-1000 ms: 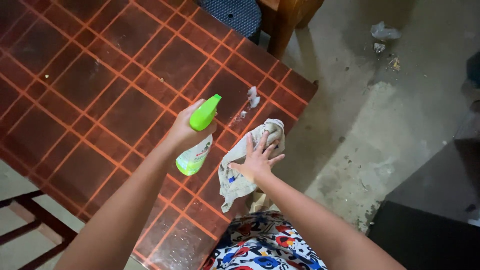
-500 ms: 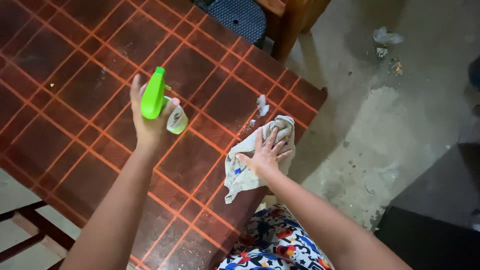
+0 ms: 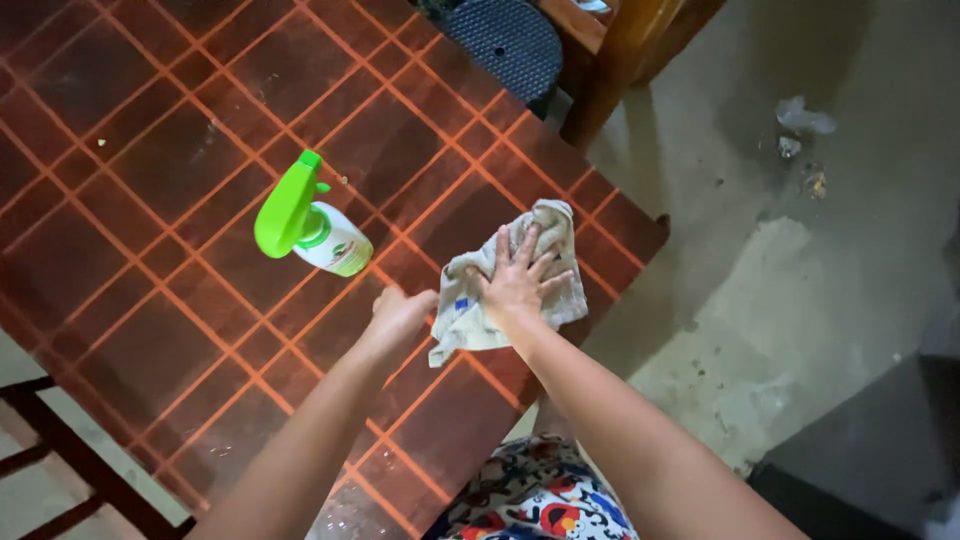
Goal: Wiping a dining table using a cleaning spray and a cloth.
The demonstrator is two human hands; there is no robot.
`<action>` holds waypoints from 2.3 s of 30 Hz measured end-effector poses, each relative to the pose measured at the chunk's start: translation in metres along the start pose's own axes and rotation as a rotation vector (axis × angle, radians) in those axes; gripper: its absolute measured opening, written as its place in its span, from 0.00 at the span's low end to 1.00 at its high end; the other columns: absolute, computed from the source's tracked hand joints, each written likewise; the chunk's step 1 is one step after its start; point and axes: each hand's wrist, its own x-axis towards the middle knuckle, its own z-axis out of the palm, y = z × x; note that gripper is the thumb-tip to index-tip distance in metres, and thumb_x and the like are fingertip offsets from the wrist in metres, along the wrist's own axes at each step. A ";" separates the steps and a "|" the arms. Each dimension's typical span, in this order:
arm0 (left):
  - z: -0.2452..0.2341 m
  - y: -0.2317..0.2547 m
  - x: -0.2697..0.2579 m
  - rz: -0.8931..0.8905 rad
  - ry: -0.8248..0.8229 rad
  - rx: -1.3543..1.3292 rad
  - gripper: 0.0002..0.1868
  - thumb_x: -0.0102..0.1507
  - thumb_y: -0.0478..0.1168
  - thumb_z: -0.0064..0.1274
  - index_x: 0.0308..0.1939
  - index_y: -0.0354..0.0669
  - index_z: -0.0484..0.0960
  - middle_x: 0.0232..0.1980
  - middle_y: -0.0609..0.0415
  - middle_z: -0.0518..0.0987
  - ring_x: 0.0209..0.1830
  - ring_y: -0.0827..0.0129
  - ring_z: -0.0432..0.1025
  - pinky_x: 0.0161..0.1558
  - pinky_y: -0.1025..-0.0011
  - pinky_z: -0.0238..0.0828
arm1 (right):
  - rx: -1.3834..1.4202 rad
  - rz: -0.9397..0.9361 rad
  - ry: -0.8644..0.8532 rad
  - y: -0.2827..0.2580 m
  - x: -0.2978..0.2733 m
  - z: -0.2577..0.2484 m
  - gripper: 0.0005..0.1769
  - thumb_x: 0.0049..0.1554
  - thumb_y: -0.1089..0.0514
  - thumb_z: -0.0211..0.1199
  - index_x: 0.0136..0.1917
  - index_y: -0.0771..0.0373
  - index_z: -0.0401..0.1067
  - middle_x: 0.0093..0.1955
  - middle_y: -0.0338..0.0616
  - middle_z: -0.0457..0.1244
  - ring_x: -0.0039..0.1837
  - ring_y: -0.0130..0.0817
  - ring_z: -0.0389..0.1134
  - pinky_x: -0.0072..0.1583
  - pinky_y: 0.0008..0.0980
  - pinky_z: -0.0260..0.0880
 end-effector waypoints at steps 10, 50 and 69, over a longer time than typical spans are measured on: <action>0.024 0.102 0.018 0.151 0.153 -0.132 0.43 0.54 0.51 0.61 0.69 0.33 0.69 0.72 0.36 0.65 0.73 0.51 0.61 0.67 0.60 0.61 | -0.094 -0.241 0.176 0.063 0.120 -0.022 0.42 0.61 0.26 0.49 0.83 0.29 0.42 0.88 0.40 0.26 0.84 0.70 0.28 0.71 0.86 0.22; -0.022 0.047 -0.032 0.219 -0.009 -0.468 0.22 0.58 0.43 0.50 0.52 0.30 0.77 0.48 0.43 0.81 0.44 0.63 0.76 0.43 0.63 0.74 | -0.060 -1.045 0.133 -0.005 -0.046 0.003 0.36 0.54 0.29 0.61 0.74 0.31 0.63 0.83 0.34 0.47 0.85 0.58 0.39 0.79 0.69 0.29; 0.012 0.144 0.040 -0.022 0.170 -0.558 0.32 0.60 0.49 0.54 0.66 0.38 0.69 0.63 0.45 0.75 0.63 0.59 0.68 0.60 0.58 0.64 | 0.045 -1.004 0.290 0.094 0.201 -0.110 0.33 0.57 0.38 0.64 0.74 0.41 0.67 0.81 0.38 0.53 0.82 0.59 0.46 0.76 0.64 0.47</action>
